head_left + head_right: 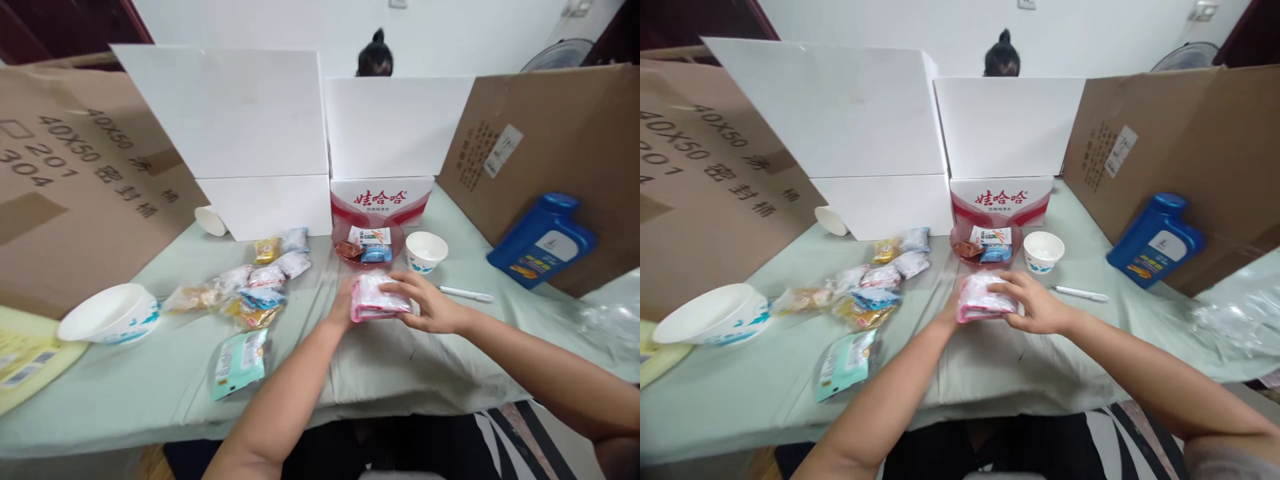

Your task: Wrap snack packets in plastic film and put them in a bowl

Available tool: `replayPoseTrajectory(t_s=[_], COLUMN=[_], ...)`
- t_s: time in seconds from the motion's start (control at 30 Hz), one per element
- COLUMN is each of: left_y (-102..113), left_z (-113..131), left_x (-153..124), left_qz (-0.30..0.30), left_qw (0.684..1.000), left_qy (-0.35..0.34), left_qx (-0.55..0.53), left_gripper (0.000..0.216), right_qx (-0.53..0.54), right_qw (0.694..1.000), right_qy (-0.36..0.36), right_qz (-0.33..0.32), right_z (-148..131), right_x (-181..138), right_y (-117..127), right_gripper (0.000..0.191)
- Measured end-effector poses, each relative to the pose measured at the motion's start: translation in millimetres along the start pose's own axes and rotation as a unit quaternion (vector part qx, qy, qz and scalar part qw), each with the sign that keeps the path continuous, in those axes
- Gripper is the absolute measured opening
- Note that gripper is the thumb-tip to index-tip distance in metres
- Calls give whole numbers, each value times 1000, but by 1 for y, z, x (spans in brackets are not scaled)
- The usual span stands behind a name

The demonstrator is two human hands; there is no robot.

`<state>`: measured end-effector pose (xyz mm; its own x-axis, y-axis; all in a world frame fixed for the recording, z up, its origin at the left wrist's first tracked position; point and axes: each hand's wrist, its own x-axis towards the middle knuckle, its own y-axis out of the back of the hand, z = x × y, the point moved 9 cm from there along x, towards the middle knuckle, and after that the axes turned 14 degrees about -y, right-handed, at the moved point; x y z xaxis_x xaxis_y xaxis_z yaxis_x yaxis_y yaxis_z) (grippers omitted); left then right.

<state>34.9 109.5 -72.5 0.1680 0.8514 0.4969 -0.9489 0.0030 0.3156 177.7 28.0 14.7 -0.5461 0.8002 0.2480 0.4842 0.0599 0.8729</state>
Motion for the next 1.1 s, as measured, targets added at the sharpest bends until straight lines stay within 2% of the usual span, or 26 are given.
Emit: replayPoseTrajectory(t_s=[0.1,0.17,0.23,0.33,0.4,0.5,0.57,0.63,0.73,0.8,0.87,0.93,0.97,1.03,1.1], left_y=[5,4,-9,-38,-46,-48,-48,-47,-43,-39,-38,-38,-38,-34,-25], left_z=[3,13,34,65,70,66,65,65,61,55,48,43,41,35,24], left_x=[3,2,-2,-19,-25,-25,-25,-25,-24,-22,-22,-21,-21,-18,-13], left_qz=[-31,-52,-118,-249,-281,-279,-278,-277,-254,-234,-226,-223,-220,-185,-118], left_qw=[998,996,985,939,922,922,921,922,936,950,959,965,967,979,991], left_qy=[-24,-47,-113,-230,-255,-254,-255,-253,-229,-196,-160,-131,-121,-90,-48], left_qx=[39,48,45,53,73,93,95,93,82,68,56,46,38,2,-35], left_gripper=[24,19,23,33,33,32,33,33,44,61,76,80,75,50,21], right_qx=[-51,-76,-84,-70,-73,-148,-181,-152,-91,-130,-188,-212,-207,-186,-184], right_qw=[997,993,991,992,984,931,908,925,963,975,971,966,966,965,954], right_qy=[-59,-89,-102,-105,-153,-311,-361,-331,-230,-174,-148,-146,-154,-185,-237], right_qz=[-21,-29,-22,14,64,120,110,103,102,45,-8,-30,-29,-12,7], right_z=[40,55,61,69,90,142,159,148,95,58,38,38,45,70,103], right_x=[-34,-45,-49,-55,-64,-86,-93,-84,-54,-33,-23,-26,-32,-52,-78], right_y=[-19,-34,-42,-31,-11,16,21,19,9,-8,-21,-23,-20,-9,4], right_gripper=[53,55,61,66,57,37,31,33,35,36,35,34,34,35,35])
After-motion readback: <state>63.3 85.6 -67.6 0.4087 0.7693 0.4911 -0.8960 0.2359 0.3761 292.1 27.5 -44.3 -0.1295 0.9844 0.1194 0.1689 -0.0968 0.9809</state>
